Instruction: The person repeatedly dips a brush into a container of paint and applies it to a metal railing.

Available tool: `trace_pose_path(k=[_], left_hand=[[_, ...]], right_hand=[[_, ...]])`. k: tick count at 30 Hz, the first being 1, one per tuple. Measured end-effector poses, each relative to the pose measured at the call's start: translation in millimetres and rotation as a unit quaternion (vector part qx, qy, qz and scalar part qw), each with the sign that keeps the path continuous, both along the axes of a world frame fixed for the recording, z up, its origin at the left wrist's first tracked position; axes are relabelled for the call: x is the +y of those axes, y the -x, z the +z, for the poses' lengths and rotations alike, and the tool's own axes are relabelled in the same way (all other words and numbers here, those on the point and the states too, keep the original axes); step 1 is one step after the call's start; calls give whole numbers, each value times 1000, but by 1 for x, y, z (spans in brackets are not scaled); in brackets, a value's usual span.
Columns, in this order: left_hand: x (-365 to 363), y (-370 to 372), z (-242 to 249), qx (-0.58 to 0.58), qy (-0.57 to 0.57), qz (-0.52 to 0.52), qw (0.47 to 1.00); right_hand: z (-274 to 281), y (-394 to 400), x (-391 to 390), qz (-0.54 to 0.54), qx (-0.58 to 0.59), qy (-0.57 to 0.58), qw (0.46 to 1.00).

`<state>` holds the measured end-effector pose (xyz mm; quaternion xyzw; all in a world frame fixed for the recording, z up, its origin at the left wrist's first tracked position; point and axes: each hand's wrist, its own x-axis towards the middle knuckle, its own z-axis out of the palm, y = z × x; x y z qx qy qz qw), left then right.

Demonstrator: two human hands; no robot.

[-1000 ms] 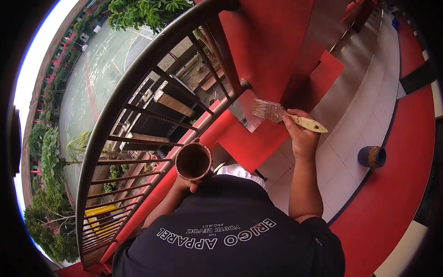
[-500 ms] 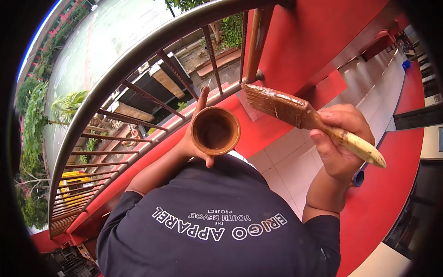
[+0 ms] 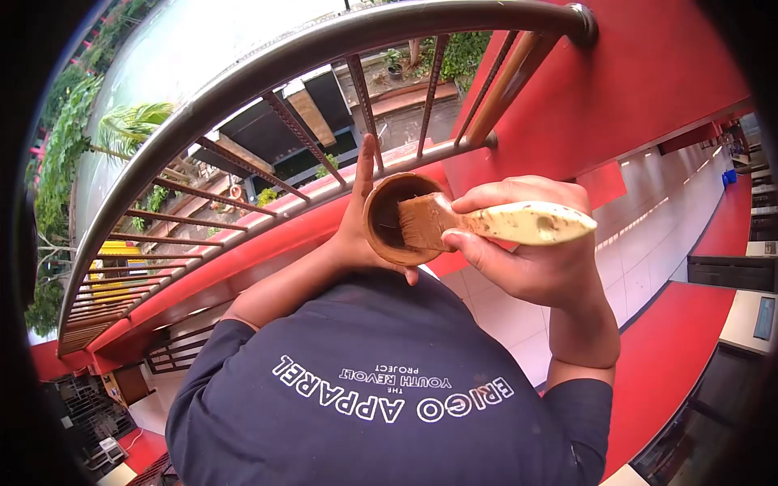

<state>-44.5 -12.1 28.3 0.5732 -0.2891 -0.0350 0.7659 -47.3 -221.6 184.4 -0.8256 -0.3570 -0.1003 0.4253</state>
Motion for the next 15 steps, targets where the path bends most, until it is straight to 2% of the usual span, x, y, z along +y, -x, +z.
trace_pose_path(k=[4, 15], left_hand=[[6, -2, 0, -47, -78, 10, 996], [4, -3, 0, -4, -90, 19, 996]], right_hand=[[-8, -6, 15, 4, 27, -4, 1000], [-27, -16, 25, 15, 50, 4, 999]])
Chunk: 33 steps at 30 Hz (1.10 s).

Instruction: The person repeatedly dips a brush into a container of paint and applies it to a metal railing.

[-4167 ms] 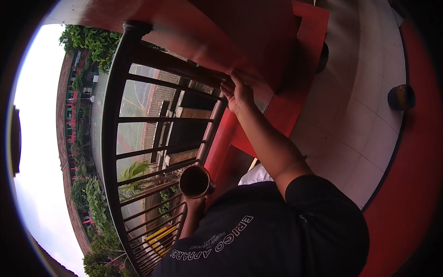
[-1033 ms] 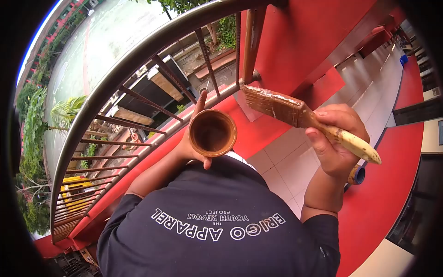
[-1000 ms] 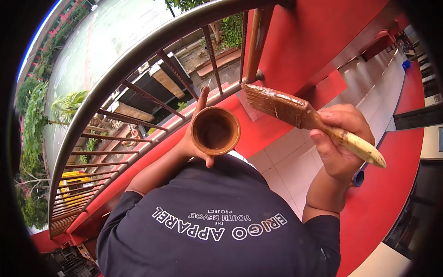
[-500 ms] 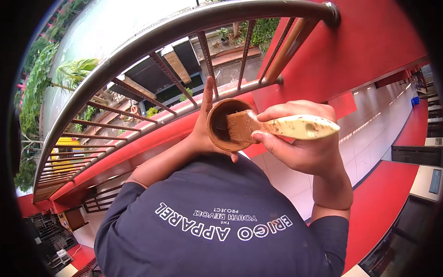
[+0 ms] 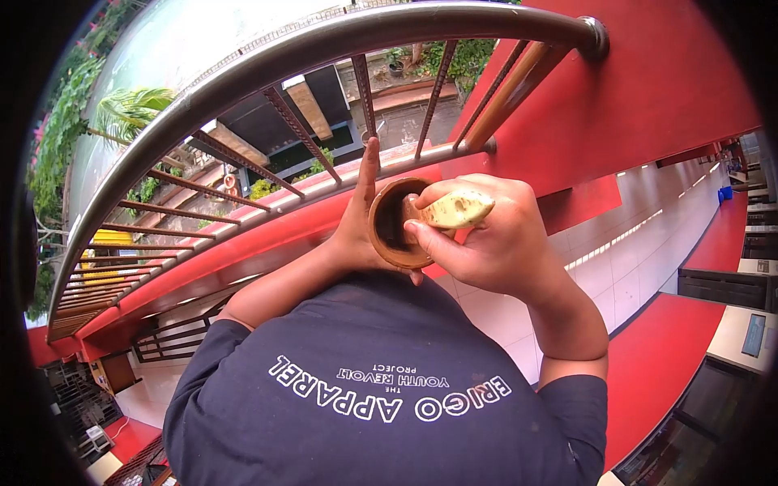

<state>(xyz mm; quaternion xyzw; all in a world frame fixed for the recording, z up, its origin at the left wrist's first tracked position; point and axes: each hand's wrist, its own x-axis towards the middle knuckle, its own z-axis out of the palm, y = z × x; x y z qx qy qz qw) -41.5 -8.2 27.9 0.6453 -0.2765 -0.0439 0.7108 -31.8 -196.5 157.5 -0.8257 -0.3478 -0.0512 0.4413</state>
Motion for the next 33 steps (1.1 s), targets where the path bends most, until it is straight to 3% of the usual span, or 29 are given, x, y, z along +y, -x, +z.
trace_pose_path(k=[6, 16, 28, 31, 33], left_hand=[[-2, -4, 1, -15, -15, 9, 1000], [-4, -6, -1, 1, -27, 33, 999], [-8, -6, -5, 23, -101, 84, 991], [-11, -7, -5, 49, -67, 80, 993], [-13, -9, -6, 52, -31, 73, 996]], right_hand=[[5, -1, -2, 1, -6, 30, 1000], [17, 0, -21, -39, -56, -15, 998], [-5, 18, -73, -117, 62, -119, 984], [-16, 21, -86, -130, 104, -191, 967], [-41, 14, -101, -153, 145, -300, 930]])
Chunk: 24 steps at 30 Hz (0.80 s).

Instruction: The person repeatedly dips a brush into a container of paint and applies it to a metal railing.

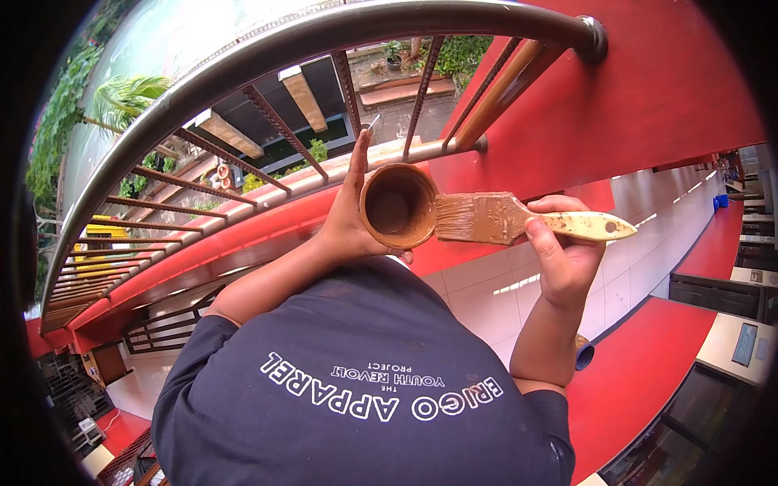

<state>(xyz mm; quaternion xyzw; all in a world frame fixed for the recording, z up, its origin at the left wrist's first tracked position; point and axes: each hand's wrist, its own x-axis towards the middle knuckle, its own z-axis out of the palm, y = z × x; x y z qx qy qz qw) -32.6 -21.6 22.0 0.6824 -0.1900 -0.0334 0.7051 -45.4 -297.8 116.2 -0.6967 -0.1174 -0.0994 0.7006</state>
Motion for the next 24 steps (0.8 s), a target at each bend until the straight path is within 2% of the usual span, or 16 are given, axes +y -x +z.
trace_pose_path(k=[3, 5, 7, 8, 11, 12, 17, 19, 21, 24], left_hand=[[-2, -2, -2, -13, 29, 7, 999], [-2, -3, -3, -25, 30, 12, 999], [-4, -5, -4, -33, 22, 13, 999], [-7, -5, -4, 4, 73, 4, 997], [-11, -6, -11, -5, 100, -10, 995], [-12, -4, -7, 22, 117, -16, 993], [-10, 2, -6, 60, 96, -27, 993], [-7, 4, -3, 71, 44, -4, 996], [1, 0, -18, -8, -52, 20, 998], [10, -4, -25, -27, -115, 21, 993]], right_hand=[[-27, -2, -3, -18, 104, -201, 974], [-49, 1, 0, -24, 174, -320, 931], [-76, 5, 2, -11, 238, -399, 885], [-79, 8, 9, -38, 283, -439, 852], [-93, 17, 19, -51, 304, -538, 784], [-108, 17, 13, -39, 314, -563, 764], [-165, 17, -3, -100, 241, -631, 731], [-185, 11, -8, -147, 234, -650, 708], [-217, 2, -14, -196, 235, -639, 706], [-257, -18, -19, -251, 250, -630, 691]])
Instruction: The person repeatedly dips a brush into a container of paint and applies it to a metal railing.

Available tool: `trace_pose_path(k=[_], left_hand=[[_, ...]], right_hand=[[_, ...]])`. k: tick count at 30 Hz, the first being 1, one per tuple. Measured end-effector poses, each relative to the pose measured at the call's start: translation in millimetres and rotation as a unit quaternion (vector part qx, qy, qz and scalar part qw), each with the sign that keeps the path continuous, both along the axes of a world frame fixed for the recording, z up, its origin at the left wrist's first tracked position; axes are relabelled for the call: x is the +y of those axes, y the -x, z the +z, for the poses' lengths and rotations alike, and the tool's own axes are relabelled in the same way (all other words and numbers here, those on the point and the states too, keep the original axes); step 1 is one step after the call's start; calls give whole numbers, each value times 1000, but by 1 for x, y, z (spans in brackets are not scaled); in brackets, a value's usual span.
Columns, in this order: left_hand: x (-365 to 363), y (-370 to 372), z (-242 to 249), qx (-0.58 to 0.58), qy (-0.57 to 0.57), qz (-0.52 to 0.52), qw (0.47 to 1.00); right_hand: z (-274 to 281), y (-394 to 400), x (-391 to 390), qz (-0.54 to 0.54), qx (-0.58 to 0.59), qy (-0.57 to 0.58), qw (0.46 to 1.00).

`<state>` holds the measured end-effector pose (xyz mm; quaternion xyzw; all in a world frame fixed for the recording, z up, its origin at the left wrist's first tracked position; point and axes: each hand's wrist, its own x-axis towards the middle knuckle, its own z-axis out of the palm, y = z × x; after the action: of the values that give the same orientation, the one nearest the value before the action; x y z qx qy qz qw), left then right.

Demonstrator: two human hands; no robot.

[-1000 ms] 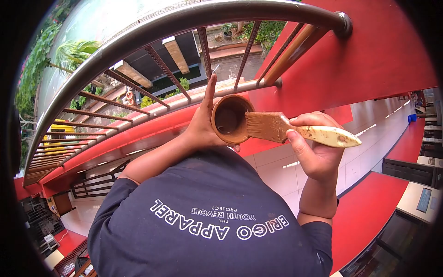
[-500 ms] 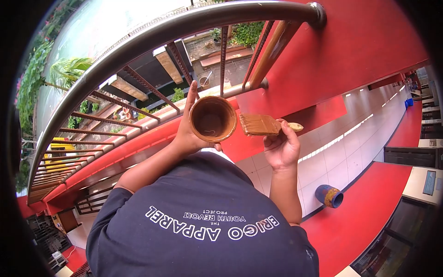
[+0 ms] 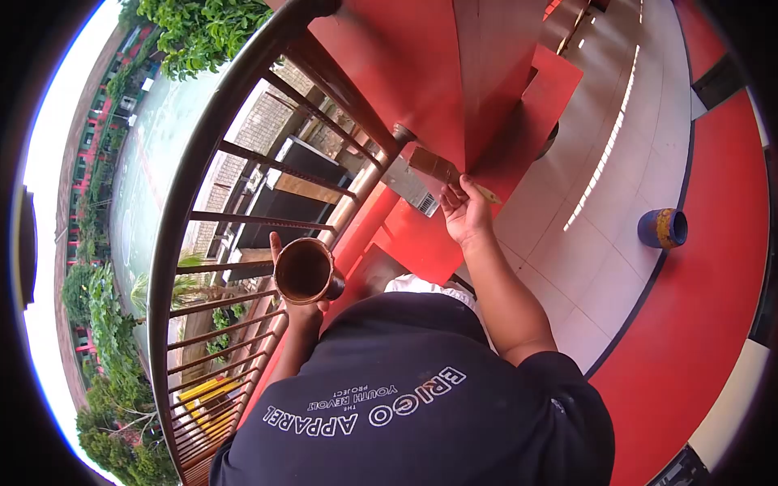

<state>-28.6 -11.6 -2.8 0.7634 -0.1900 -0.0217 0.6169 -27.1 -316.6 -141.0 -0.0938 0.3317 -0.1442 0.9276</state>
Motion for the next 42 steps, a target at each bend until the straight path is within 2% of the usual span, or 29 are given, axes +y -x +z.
trace_pose_path(k=[5, 6, 9, 11, 13, 16, 18, 21, 22, 25, 30, 33, 35, 36, 39, 42], left_hand=[[4, -6, -3, -41, -63, -52, 996], [14, -15, -6, -109, -148, -92, 979], [23, -15, -23, -80, -114, -88, 986], [17, -11, -17, -4, -64, -53, 997], [8, -8, -10, 54, -16, -13, 998], [9, -9, -16, 78, 0, -3, 997], [6, -9, -11, 69, -13, -5, 998], [2, -13, -6, 39, -43, -11, 998], [0, -12, -4, 47, -37, -10, 998], [-6, -11, 2, 73, -17, -4, 997], [-18, -7, 18, 127, 37, 30, 991], [-14, -11, 15, 100, 45, 8, 994], [-4, -15, 9, 70, -40, -10, 997], [-3, -15, 7, 80, -37, -11, 996], [-6, -11, 4, 115, 8, 8, 993], [-2, -11, -3, 102, -4, 2, 995]], right_hand=[[-36, -29, 3, 19, 22, 15, 999], [-44, -34, 4, 26, 23, 16, 999], [-48, -45, 6, 33, 45, 31, 998], [-48, -51, 6, 25, 62, 57, 996], [-46, -55, 6, 7, 48, 124, 991], [-40, -64, 6, -7, 47, 256, 966], [-44, -71, 7, -5, 35, 347, 937], [-39, -83, 10, 8, 67, 573, 817], [-31, -89, 12, -10, 60, 604, 794], [-14, -106, 14, -39, 61, 730, 679], [-38, -119, 11, -14, 70, 745, 663], [-46, -105, 8, -2, 92, 746, 659], [-53, -98, 4, 4, 91, 751, 654], [-56, -96, 2, -2, 95, 777, 622], [-31, -97, 3, -29, 89, 787, 610], [-7, -112, 11, -51, 72, 763, 640]])
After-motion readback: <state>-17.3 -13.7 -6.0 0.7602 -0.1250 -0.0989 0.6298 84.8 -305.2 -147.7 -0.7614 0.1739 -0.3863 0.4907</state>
